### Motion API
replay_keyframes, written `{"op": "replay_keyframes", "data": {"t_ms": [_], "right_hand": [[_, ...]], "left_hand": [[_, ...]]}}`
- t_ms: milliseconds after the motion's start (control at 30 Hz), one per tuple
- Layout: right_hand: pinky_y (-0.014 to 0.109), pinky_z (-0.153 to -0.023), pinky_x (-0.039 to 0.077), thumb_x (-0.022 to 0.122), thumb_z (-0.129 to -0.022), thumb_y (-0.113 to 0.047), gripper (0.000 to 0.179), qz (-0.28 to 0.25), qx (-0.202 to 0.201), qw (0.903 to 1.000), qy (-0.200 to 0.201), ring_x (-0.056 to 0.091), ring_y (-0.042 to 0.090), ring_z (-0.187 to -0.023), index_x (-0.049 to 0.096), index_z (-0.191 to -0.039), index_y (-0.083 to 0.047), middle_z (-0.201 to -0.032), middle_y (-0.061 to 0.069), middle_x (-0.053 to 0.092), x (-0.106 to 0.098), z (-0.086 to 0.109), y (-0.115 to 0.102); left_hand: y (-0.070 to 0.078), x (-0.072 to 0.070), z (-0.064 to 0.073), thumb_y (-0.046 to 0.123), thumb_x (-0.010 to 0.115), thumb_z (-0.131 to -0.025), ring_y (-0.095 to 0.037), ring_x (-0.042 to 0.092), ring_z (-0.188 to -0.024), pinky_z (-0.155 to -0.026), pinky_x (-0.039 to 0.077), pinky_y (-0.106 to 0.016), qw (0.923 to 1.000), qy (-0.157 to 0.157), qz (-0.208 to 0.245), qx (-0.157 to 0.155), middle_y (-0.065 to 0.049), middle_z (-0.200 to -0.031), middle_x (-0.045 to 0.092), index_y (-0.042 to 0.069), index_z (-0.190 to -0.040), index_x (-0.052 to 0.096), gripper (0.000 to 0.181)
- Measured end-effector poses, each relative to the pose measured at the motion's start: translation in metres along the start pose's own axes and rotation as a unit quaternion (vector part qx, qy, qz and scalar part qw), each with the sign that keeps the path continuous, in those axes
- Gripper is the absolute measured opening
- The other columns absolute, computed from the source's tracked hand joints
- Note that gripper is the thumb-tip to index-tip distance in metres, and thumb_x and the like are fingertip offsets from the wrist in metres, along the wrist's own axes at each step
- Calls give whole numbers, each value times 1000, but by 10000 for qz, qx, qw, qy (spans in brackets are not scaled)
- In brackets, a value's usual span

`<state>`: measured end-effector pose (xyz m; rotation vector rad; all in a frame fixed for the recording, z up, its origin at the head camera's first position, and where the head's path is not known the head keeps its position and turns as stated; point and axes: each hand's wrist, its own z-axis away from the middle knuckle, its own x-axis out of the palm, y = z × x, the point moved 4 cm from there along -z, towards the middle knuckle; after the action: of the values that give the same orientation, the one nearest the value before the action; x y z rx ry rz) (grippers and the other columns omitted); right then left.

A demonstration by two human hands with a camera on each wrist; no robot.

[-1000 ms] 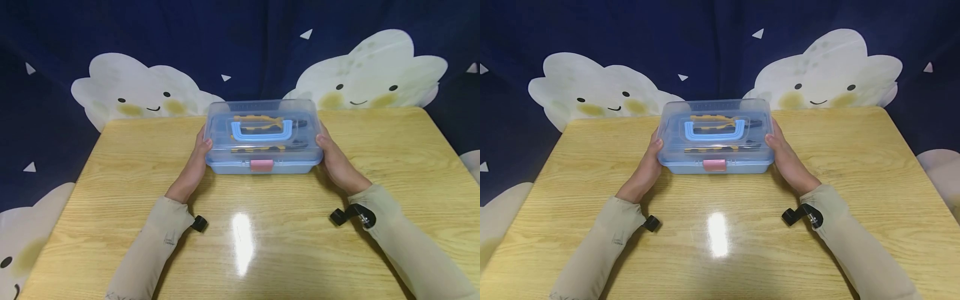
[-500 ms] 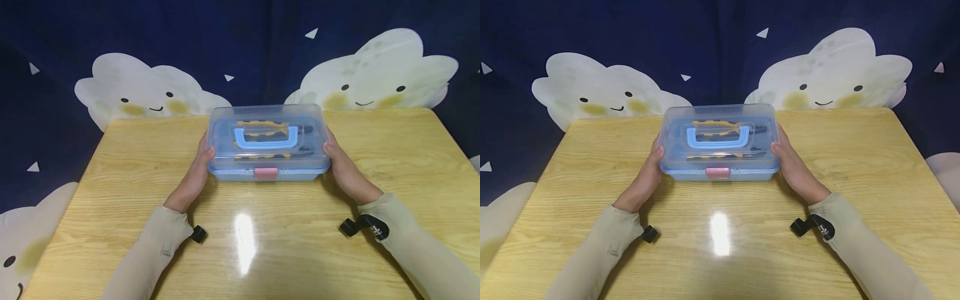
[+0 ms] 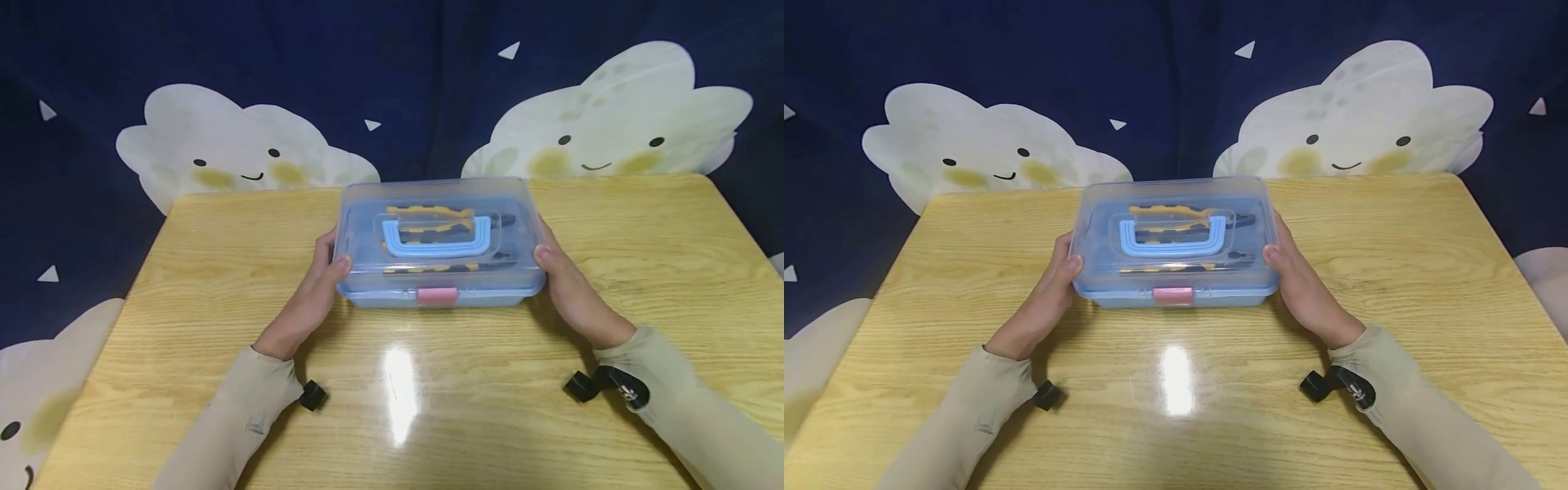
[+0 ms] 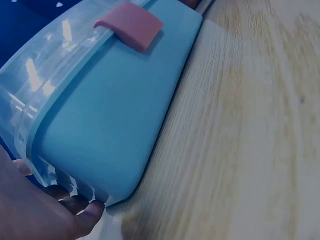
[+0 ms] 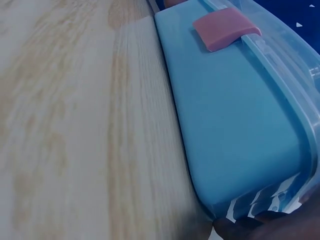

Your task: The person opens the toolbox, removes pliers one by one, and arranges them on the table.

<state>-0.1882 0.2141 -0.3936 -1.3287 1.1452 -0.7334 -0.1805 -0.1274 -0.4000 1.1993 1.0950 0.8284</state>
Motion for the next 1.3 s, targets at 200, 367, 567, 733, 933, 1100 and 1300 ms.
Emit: {"op": "replay_keyframes", "data": {"t_ms": [200, 367, 567, 733, 933, 1100, 1300], "right_hand": [[41, -133, -8, 27, -109, -39, 61, 13, 41, 9996, 288, 4, 16, -161, 10, -167, -31, -177, 0, 5, 3, 5, 1], [40, -133, 0, 29, -107, -38, 60, 88, 36, 9989, 460, 14, 18, -158, 17, -166, -34, -176, 2, 14, 3, 6, 2], [60, -130, 13, 32, -107, -43, 60, 475, 226, 9976, 455, 25, 34, -154, 20, -165, -35, -172, 9, 25, -2, 12, 4], [55, -126, 22, 33, -108, -44, 57, 943, 393, 9929, 617, 34, 33, -148, 27, -163, -31, -165, 15, 36, -10, 13, 3], [14, -103, 35, 29, -110, -34, 52, 1119, 436, 9869, 1079, 46, 3, -126, 36, -159, -18, -158, 15, 42, -20, 10, -3], [10, -95, 39, 38, -108, -27, 46, 1384, 234, 9760, 1663, 50, -2, -120, 43, -152, -14, -151, 11, 48, -26, 13, -18], [13, -106, 43, 61, -100, -14, 46, 1414, -661, 9630, 2195, 51, 3, -130, 50, -144, -4, -139, -12, 52, -21, 18, -38]], "left_hand": [[5, -5, 3, 33, 43, -105, -32, 36, -145, -120, 33, -54, 9996, -88, -216, 159, -15, -161, 30, 14, -157, 21, 60], [7, -10, 4, 31, 46, -109, -36, 45, -142, -118, 40, -56, 9978, -257, -594, 128, -14, -160, 34, 11, -154, 25, 53], [4, -15, 9, 27, 53, -107, -43, 55, -137, -114, 47, -62, 9965, -300, -783, 46, -17, -157, 40, 11, -151, 30, 53], [5, -16, 10, 33, 53, -107, -45, 53, -139, -113, 48, -63, 9954, -351, -882, 134, -19, -157, 39, 12, -153, 27, 58], [8, -17, 6, 41, 55, -105, -45, 55, -137, -112, 48, -64, 9943, -327, -979, 264, -19, -156, 41, 12, -154, 28, 63], [8, -16, 4, 52, 57, -103, -45, 55, -136, -110, 50, -64, 9950, -266, -921, 287, -20, -155, 43, 15, -156, 27, 71], [10, -24, 6, 63, 66, -93, -38, 34, -155, -121, 38, -63, 9934, 255, -1088, 244, -10, -169, 25, 25, -163, 16, 94]]}}
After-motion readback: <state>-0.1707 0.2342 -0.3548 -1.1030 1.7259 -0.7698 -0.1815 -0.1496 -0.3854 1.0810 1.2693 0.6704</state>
